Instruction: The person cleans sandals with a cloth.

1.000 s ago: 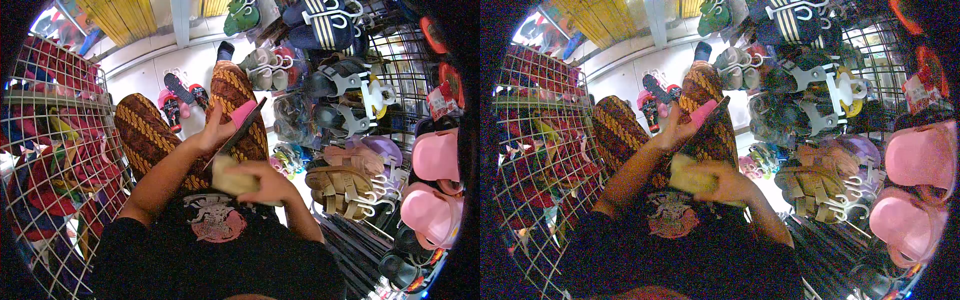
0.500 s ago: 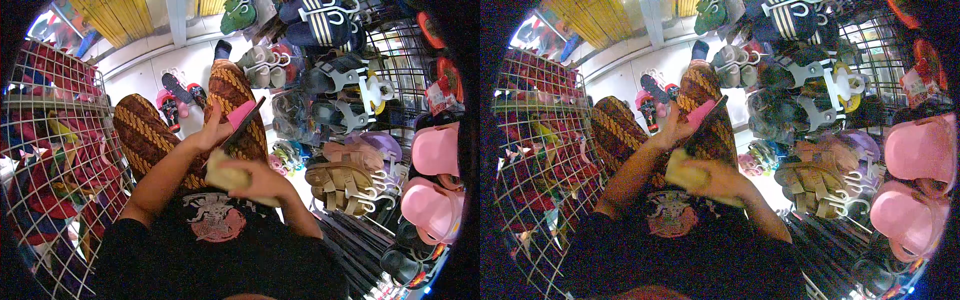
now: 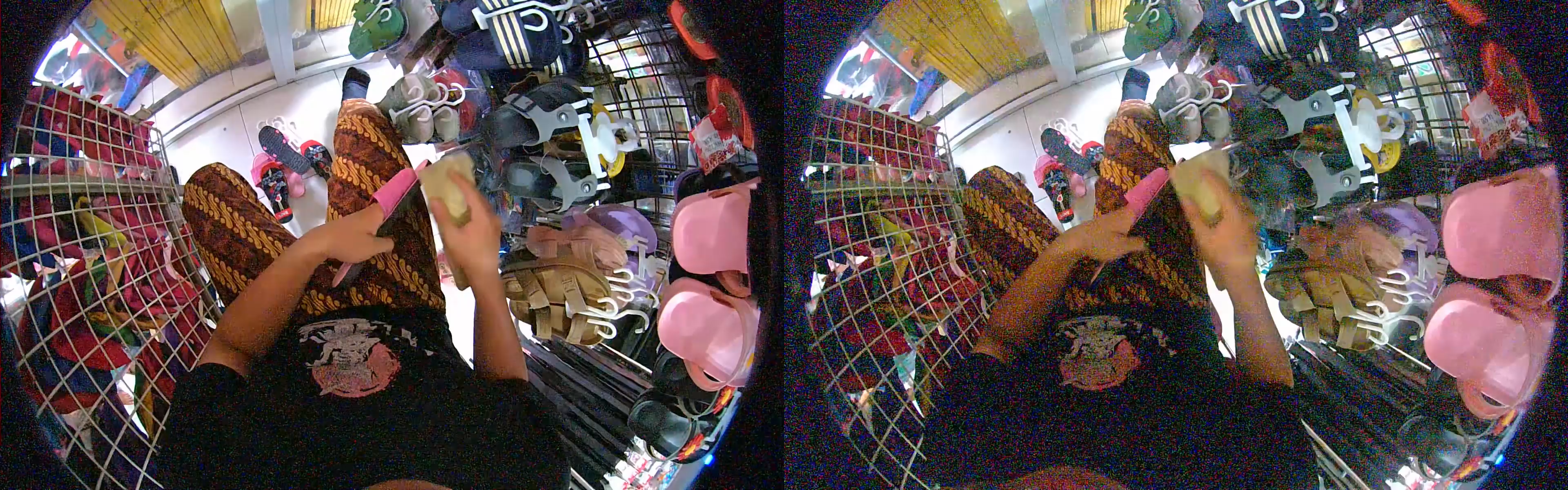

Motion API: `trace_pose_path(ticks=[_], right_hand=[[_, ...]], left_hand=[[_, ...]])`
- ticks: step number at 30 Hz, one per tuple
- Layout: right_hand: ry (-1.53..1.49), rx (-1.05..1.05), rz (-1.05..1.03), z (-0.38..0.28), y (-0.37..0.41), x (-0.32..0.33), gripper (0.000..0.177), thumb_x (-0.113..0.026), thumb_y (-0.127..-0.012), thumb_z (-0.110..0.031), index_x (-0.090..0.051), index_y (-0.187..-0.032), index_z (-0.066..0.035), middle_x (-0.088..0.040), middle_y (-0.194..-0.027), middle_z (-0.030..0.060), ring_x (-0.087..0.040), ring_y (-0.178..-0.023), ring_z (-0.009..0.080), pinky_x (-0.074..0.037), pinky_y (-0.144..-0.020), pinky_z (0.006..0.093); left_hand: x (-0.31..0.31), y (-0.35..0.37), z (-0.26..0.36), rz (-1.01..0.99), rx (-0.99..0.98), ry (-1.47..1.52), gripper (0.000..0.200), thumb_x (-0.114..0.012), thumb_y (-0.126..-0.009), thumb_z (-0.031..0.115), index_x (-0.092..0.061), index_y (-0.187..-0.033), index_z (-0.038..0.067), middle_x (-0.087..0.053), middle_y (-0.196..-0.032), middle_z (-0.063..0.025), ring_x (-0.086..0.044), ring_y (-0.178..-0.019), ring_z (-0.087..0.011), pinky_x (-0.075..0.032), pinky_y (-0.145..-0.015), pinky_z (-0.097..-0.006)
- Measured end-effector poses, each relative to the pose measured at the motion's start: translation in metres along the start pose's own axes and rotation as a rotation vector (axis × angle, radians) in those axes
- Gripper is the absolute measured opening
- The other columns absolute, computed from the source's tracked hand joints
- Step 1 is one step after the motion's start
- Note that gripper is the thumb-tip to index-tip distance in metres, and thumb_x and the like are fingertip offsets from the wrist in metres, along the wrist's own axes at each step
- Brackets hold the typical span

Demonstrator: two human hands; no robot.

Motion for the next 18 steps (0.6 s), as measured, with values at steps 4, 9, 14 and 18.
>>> trace_pose_path(ticks=[4,9,14,18], right_hand=[[0.11,0.132,-0.021,-0.012,0.011,-0.007,0.056,-0.073,-0.08,-0.042,-0.058,-0.129,-0.02,-0.064,-0.103,0.0205,-0.064,-0.089,0.0408,-0.052,-0.08,0.0473],[0.163,0.128,-0.048,-0.01,0.006,-0.023,0.054,-0.071,-0.08,-0.044,-0.058,-0.127,-0.022,-0.062,-0.091,0.0185,-0.063,-0.086,0.0403,-0.052,-0.077,0.049],[0.063,0.051,0.001,-0.004,-0.015,-0.022,0.052,-0.067,-0.084,-0.046,-0.057,-0.128,-0.02,-0.064,-0.111,0.0199,-0.061,-0.102,0.0396,-0.05,-0.086,0.0475],[-0.005,-0.124,-0.035,0.019,-0.032,-0.025,0.05,-0.065,-0.087,-0.046,-0.058,-0.126,-0.016,-0.064,-0.116,0.02,-0.061,-0.104,0.0411,-0.049,-0.089,0.0457]], left_hand=[[0.002,0.007,0.006,0.067,0.095,0.014,0.08,-0.059,-0.081,0.014,-0.018,-0.149,-0.001,-0.034,-0.147,-0.0231,-0.032,-0.138,-0.0318,-0.025,-0.115,-0.0347],[0.001,0.003,-0.019,0.002,0.187,-0.045,0.079,-0.059,-0.085,0.019,-0.017,-0.149,0.0,-0.03,-0.152,-0.0224,-0.029,-0.141,-0.0341,-0.025,-0.116,-0.0384],[0.01,0.009,-0.012,0.033,0.164,-0.092,0.068,-0.056,-0.083,0.014,-0.027,-0.142,-0.004,-0.052,-0.128,-0.0275,-0.051,-0.12,-0.0325,-0.039,-0.101,-0.0387],[0.009,0.01,0.003,0.099,0.029,-0.082,0.074,-0.056,-0.083,0.014,-0.022,-0.147,-0.002,-0.045,-0.139,-0.0255,-0.043,-0.13,-0.0302,-0.035,-0.107,-0.0354]])
Point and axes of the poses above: each hand's wrist, its own y-axis away from the middle knuckle, its own x-axis out of the back of the hand, z = x × y, the point moved 8 cm from there along -y, towards the middle knuckle
